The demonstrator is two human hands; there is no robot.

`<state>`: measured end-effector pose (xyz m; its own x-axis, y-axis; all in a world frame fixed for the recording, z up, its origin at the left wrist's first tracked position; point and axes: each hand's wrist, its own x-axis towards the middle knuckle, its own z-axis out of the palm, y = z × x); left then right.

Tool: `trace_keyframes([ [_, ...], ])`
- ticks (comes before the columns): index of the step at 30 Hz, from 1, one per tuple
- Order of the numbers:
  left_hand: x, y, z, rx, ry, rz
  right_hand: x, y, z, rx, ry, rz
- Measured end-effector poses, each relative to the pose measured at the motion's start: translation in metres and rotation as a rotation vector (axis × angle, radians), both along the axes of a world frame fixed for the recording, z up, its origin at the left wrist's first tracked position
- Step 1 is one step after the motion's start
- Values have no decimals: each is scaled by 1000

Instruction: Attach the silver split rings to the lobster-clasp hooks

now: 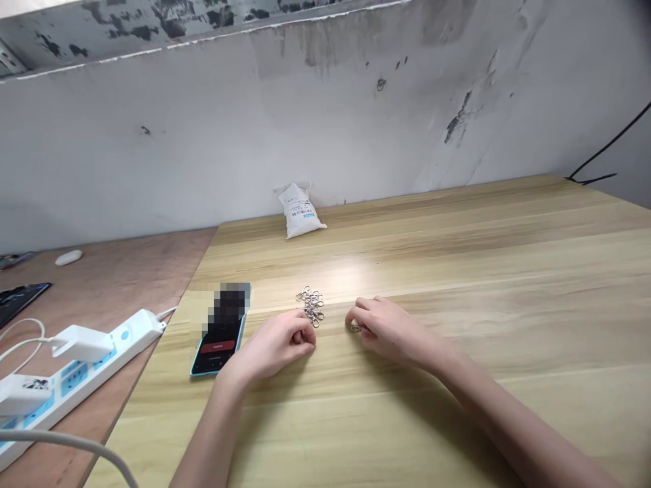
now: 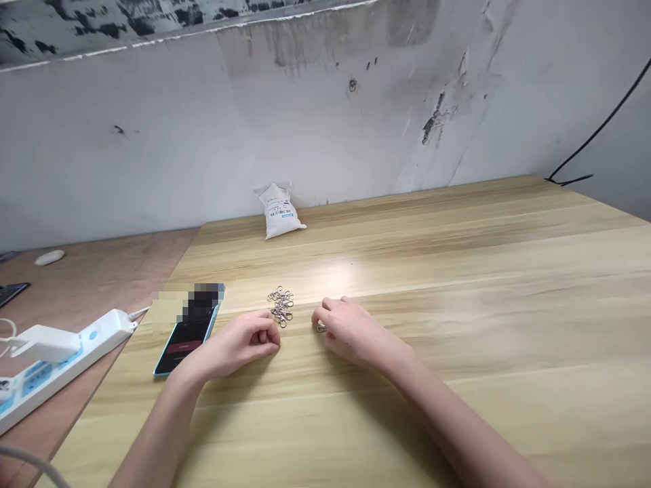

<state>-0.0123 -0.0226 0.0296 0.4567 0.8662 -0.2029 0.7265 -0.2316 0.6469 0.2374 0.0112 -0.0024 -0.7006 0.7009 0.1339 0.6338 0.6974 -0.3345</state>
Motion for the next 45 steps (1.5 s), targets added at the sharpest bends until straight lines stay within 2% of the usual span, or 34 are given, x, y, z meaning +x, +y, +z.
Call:
trace_keyframes([
  [6,0,2,-2,48,-3,-8,-2,0,-6,38,32,37],
  [18,-1,5,-12,77,-79,15,-2,1,3,8,50,-9],
  [27,5,6,-11,157,-138,38,-4,-1,4,-96,-17,-50],
  [33,9,3,-7,130,-129,54,-5,-4,2,-28,-49,-18],
  [38,13,3,-7,116,-147,103,-6,-4,4,25,25,14],
  [42,12,3,-9,92,-184,90,-9,-3,4,31,146,-58],
  [45,11,4,-9,131,-162,87,-12,-2,0,5,260,-93],
])
